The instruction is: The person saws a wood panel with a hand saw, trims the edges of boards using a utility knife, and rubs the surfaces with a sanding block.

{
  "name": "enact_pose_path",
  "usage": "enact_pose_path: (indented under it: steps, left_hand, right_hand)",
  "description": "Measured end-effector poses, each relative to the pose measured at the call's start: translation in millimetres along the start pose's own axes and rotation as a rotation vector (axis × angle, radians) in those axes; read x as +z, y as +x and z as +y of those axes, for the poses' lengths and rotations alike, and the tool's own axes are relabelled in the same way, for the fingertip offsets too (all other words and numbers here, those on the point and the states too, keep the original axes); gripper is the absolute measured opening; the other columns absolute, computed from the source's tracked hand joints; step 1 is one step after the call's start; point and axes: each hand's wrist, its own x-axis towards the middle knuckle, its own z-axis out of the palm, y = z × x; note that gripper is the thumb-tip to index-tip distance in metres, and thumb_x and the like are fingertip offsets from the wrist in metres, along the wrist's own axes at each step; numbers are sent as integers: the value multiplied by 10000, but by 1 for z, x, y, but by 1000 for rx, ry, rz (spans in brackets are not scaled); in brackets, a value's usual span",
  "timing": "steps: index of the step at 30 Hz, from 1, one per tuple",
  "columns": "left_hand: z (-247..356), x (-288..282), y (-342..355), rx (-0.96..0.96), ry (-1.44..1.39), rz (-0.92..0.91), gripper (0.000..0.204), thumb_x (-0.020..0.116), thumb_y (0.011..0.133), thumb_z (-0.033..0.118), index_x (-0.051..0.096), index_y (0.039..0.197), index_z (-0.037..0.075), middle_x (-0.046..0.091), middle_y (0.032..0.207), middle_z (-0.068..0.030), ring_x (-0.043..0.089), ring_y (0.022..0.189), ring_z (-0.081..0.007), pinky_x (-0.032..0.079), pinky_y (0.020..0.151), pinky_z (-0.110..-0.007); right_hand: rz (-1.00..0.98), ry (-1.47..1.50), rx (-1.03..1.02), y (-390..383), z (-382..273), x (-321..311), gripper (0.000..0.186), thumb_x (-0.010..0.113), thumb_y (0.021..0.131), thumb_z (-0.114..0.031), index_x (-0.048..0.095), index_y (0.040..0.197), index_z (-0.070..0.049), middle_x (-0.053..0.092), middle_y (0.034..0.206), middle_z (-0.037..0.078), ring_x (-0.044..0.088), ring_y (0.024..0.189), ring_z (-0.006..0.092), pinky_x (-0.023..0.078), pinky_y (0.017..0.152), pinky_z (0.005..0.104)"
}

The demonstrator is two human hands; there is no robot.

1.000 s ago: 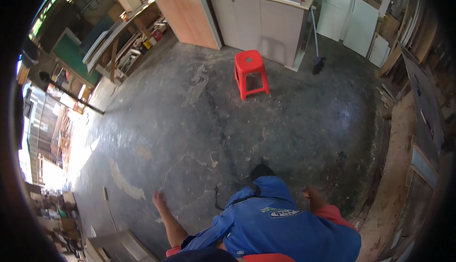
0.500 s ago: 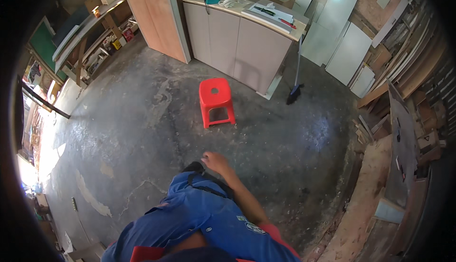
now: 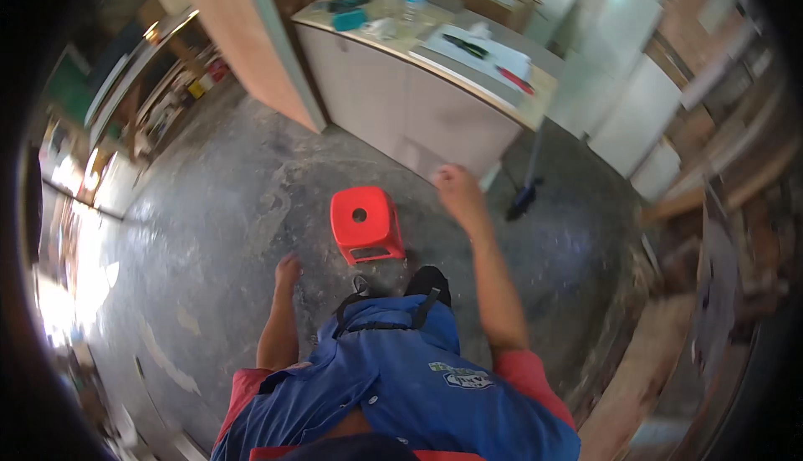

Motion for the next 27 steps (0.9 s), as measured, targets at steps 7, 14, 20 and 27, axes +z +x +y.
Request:
enact_pose_path:
  steps: [7, 14, 20, 27]
  left_hand:
    - [132, 231, -109, 288, 348, -65, 412, 636, 913, 180, 651, 1311, 74, 728, 1187, -135, 684, 1100, -358, 527, 964, -387]
    - [-117, 230, -392, -769, 467, 690, 463, 692, 811, 246, 712, 1257, 123, 719, 1211, -165, 678, 1141, -342, 544, 951, -433]
    - [-227, 291, -644, -908, 1016, 472, 286, 657, 789, 220, 791, 1006, 91, 732, 1183, -119, 698, 1072, -359, 560, 919, -452]
    - [-261, 462, -676, -1019, -443, 1277, 293, 679, 798, 226, 765, 1059, 125, 758, 956, -122, 728, 787, -270, 557, 654, -425]
  right_hand:
    - [367, -195, 25, 193, 250, -142, 456, 560, 1026, -372, 595, 1286, 2, 618, 1245, 222, 605, 1148, 390, 484, 970, 488]
    - [-39, -943, 30, 309, 268, -131, 404, 593, 993, -450, 706, 1129, -86, 659, 1213, 208, 671, 1040, 406, 535, 864, 537]
    - [82, -328, 70, 362, 352, -161, 295, 507, 1006, -272, 609, 1110, -16, 664, 1109, 238, 656, 974, 435, 518, 858, 536]
    - [-507, 340, -52, 245, 213, -24, 389, 481, 1065, -276, 586, 1292, 23, 683, 953, 156, 617, 607, 220, 475, 429, 321]
